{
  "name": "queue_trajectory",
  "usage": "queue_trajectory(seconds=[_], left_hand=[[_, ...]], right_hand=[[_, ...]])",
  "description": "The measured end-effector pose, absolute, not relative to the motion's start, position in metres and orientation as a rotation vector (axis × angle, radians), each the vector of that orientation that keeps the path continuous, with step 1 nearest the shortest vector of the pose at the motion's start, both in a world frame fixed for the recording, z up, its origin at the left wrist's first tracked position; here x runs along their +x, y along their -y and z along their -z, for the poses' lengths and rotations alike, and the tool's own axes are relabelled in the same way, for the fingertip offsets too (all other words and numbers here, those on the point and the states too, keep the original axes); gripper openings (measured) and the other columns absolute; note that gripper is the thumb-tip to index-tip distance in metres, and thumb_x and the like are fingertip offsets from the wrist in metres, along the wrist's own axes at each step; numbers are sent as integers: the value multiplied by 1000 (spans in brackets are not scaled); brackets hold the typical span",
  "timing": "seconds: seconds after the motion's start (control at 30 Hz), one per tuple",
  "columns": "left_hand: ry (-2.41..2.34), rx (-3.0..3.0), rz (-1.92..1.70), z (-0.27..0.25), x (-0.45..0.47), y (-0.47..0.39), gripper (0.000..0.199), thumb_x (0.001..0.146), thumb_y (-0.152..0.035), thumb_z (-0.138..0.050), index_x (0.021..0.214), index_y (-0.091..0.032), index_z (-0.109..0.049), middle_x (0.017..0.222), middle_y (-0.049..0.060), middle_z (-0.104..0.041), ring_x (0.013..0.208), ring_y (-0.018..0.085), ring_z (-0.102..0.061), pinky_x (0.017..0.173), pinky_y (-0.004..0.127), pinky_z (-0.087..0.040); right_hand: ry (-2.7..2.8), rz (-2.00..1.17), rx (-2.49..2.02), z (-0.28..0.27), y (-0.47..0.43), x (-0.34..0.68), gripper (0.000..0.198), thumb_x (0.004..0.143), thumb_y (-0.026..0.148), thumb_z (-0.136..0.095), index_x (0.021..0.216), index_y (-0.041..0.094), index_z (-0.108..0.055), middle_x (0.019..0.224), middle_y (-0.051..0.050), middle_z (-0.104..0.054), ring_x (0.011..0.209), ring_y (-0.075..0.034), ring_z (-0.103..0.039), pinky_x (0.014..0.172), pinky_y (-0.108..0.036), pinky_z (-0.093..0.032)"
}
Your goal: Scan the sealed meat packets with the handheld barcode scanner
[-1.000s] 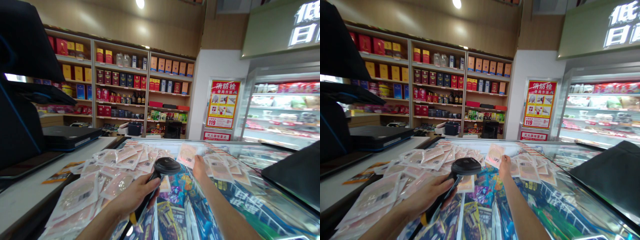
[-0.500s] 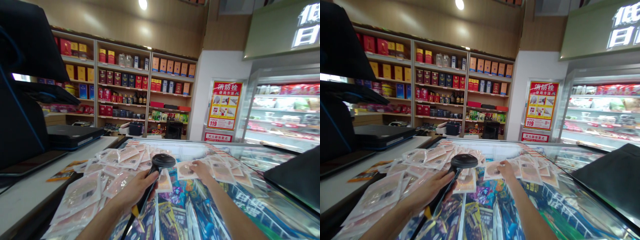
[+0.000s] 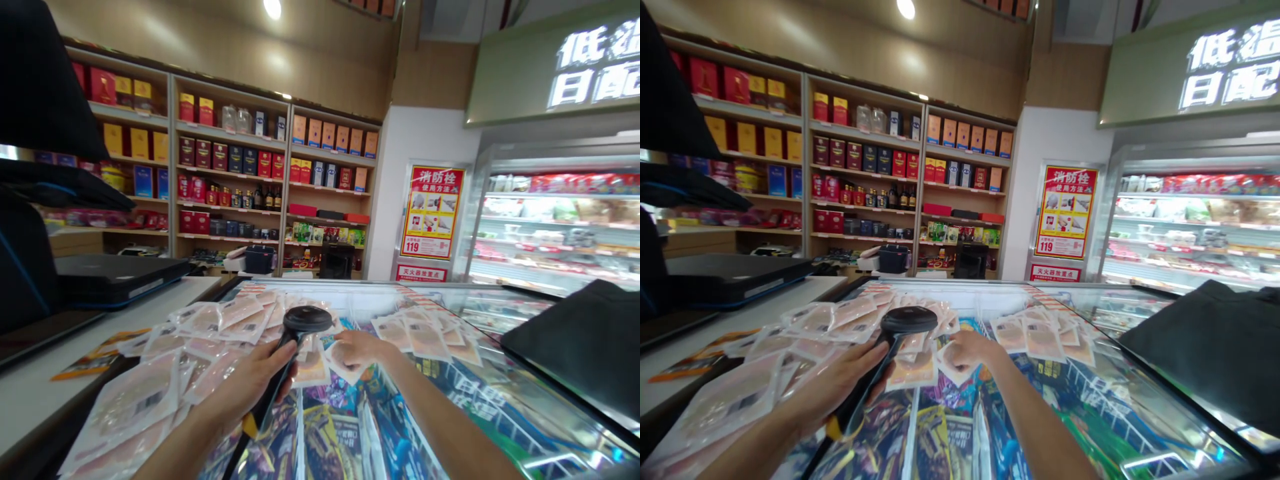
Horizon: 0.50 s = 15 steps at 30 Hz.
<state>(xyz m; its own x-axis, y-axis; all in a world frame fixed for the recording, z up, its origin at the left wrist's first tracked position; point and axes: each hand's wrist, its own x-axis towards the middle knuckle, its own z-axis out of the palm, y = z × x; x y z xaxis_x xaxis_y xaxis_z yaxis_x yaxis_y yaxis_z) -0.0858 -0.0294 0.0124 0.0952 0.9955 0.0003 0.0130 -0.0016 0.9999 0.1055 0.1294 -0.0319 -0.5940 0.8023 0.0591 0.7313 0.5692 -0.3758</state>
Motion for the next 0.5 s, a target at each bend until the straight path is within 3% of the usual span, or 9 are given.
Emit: queue_trajectory(seconds=[0.2,0.33,0.5], left_hand=[[-1156,1262,-1141,-14,-86,29,34,67,-49,-44,62,-16,-44,50,-4,-47,39,5,-40,39,17,-28],[-1151,1253,-1156,-14,-86,30,35,66,-50,-44,62,-16,-45,51,-4,-47,39,5,-40,39,18,-28],[-1147,1272,-1148,-12,-86,30,32,68,-47,-44,63,-16,-45,52,-4,-47,40,5,-40,39,18,-28]], right_hand=[[2727,-360,-1572,17,-128,118,66,45,41,-60,108,24,-48,104,-6,-53,87,-23,-51,65,-27,-40],[2757,-356,-1575,14,-123,127,59,43,45,-61,97,23,-55,100,-6,-54,87,-22,-50,68,-28,-39],[2674,-443,-1400,25,-126,133,76,36,47,-64,106,25,-47,107,-4,-51,94,-23,-46,74,-28,-36]])
